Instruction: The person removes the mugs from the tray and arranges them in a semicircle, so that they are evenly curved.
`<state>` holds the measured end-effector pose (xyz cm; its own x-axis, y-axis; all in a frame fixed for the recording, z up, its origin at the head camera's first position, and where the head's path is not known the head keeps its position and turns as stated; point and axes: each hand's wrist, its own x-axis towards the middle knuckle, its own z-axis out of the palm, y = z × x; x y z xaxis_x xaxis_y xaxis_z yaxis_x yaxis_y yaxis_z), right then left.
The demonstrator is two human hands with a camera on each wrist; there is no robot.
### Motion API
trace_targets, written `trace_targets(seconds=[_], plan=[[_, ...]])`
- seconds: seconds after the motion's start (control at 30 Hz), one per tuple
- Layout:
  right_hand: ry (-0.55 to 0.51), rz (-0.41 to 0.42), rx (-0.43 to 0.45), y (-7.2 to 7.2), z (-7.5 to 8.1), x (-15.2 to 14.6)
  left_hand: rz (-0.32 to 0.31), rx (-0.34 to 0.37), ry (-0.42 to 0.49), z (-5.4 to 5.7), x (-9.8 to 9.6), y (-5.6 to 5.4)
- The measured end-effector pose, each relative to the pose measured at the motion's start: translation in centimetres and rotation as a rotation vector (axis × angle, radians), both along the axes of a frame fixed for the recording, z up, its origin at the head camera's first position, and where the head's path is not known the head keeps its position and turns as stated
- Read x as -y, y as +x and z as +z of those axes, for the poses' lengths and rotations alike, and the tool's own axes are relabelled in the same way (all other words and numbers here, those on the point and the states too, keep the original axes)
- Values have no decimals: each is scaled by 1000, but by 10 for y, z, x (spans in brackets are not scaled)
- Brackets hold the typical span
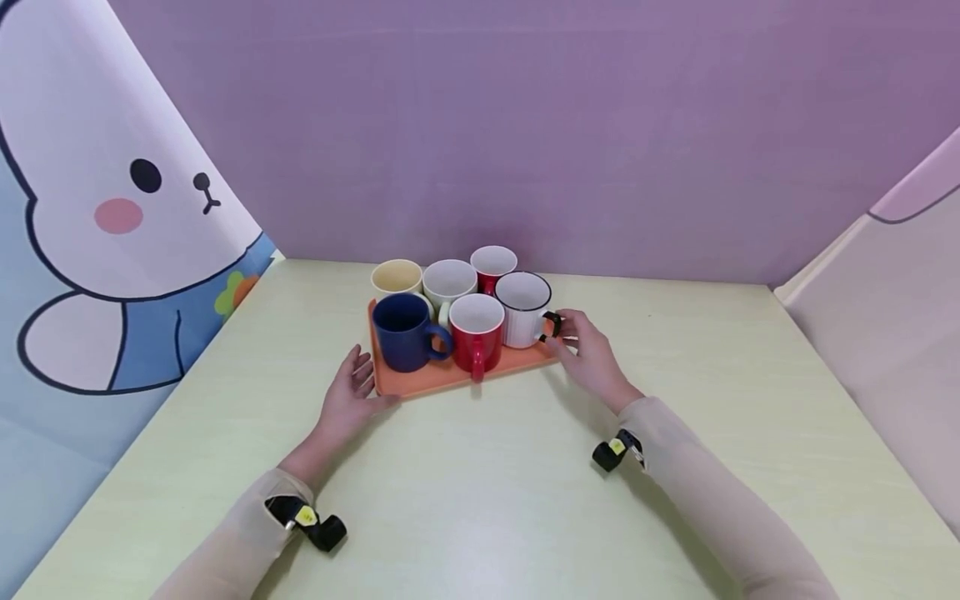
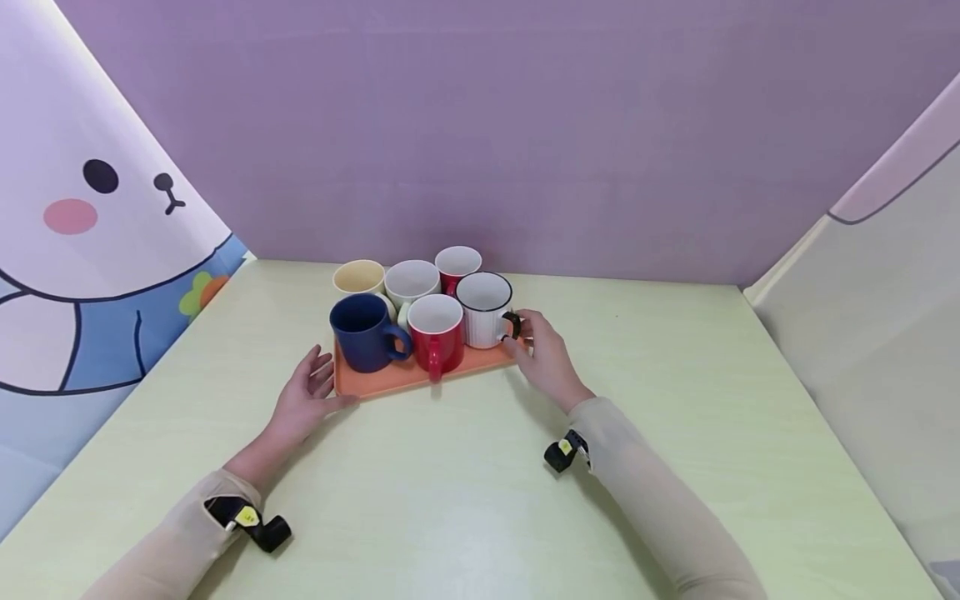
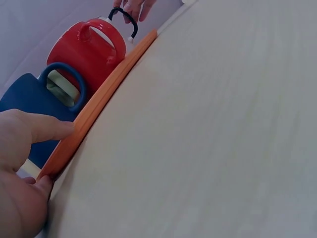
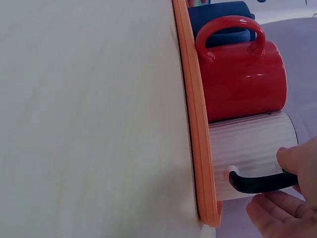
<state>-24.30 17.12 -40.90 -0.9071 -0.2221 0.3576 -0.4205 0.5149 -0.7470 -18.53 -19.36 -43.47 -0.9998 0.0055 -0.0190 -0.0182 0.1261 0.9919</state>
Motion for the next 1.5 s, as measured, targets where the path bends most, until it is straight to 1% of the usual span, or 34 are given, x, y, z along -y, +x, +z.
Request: trace_targets(seconds=[0.2,0.3,0.57,0.63,0.8,1.03,1.2,1.37,1.5], plan=[[-28,-28,-5,-5,0,2,-5,-14,30,-6,0,0],[-40,-36,3,-7,0,2,-4,-25,28,-7,0,0],[-88,-34,36,-17,-2,0,8,-26,-9,-5,1,-2],[-89,-27,24,-18,-2,0,12,-24,-11,-5,1,-3],[-57,-29,-14,-19,0,0,14,-24,-15,-5,2,-4],[-47,-72,-35,-16,1,1,10,-21,3,-7,1,-1],[-42,-102,-40,-17,0,1,8,-31,13,-6,-1,0],[-65,-120,-51,-19,-1,0,13,-34,1,-5,-1,1],[-68,-137,-35,-20,1,0,18,-36,-7,-5,0,1]])
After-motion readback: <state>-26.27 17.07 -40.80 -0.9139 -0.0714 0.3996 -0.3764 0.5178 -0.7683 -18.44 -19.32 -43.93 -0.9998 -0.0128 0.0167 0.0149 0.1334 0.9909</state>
